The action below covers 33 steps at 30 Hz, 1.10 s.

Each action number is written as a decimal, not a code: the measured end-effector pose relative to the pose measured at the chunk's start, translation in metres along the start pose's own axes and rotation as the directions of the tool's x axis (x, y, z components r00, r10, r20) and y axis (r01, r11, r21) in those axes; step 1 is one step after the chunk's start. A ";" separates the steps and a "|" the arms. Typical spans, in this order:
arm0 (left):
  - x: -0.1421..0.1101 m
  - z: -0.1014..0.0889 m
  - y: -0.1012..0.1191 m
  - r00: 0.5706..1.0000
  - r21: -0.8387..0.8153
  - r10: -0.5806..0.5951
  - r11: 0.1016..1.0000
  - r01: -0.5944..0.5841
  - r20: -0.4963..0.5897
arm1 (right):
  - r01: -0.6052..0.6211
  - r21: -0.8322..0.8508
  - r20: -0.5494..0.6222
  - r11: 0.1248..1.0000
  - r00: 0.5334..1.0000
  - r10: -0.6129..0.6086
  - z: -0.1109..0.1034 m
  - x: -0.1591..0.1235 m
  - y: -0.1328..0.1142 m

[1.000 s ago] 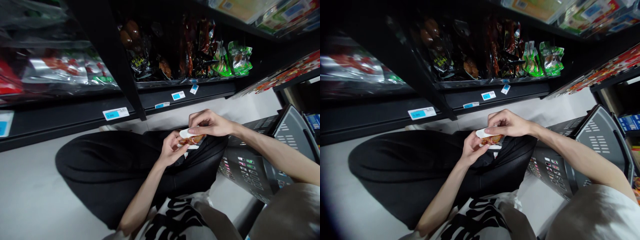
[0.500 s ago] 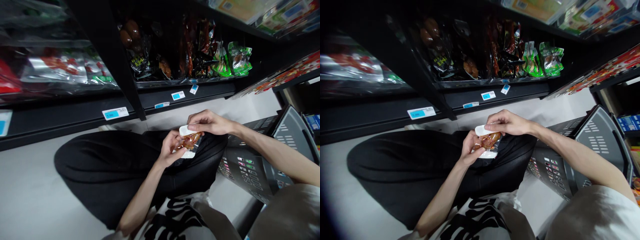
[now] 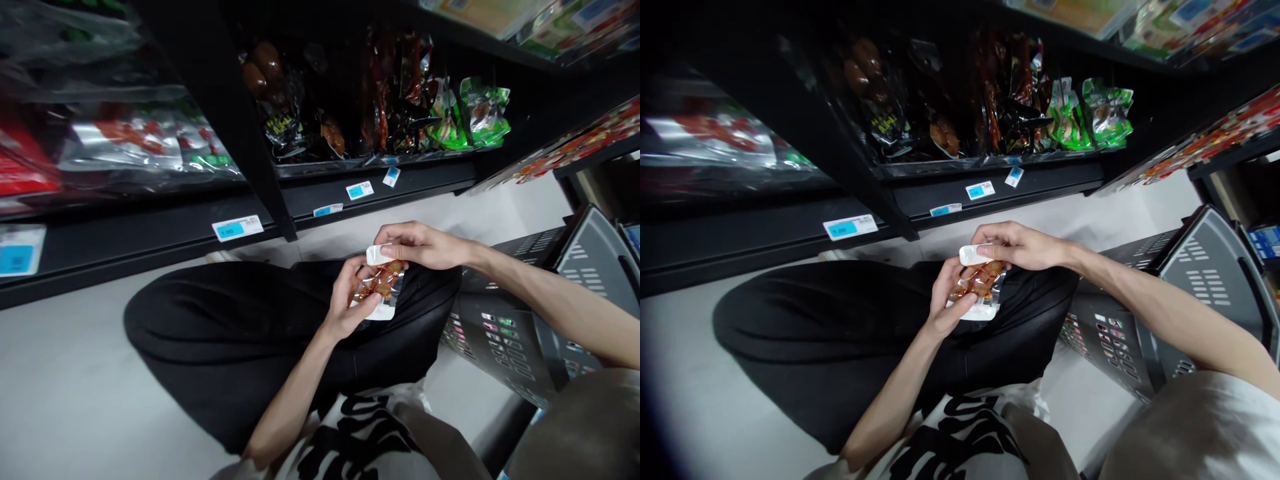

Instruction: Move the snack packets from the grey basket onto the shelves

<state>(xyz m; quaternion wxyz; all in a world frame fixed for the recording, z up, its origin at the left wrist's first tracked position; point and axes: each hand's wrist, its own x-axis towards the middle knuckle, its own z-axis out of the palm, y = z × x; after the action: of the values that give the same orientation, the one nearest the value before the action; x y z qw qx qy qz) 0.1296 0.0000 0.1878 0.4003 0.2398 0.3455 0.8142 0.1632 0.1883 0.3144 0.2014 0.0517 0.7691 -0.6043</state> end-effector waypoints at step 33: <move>0.000 0.015 0.015 0.919 0.198 -0.014 0.975 0.099 -0.393 | 0.199 -0.640 -0.096 0.742 0.938 -0.334 0.016 -0.003 -0.005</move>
<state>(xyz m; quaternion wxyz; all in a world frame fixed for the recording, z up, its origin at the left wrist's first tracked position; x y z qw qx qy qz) 0.1320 -0.0012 0.2092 0.3188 0.1047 0.5106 0.7916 0.1682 0.1721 0.3165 0.0382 -0.0669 0.9404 -0.3313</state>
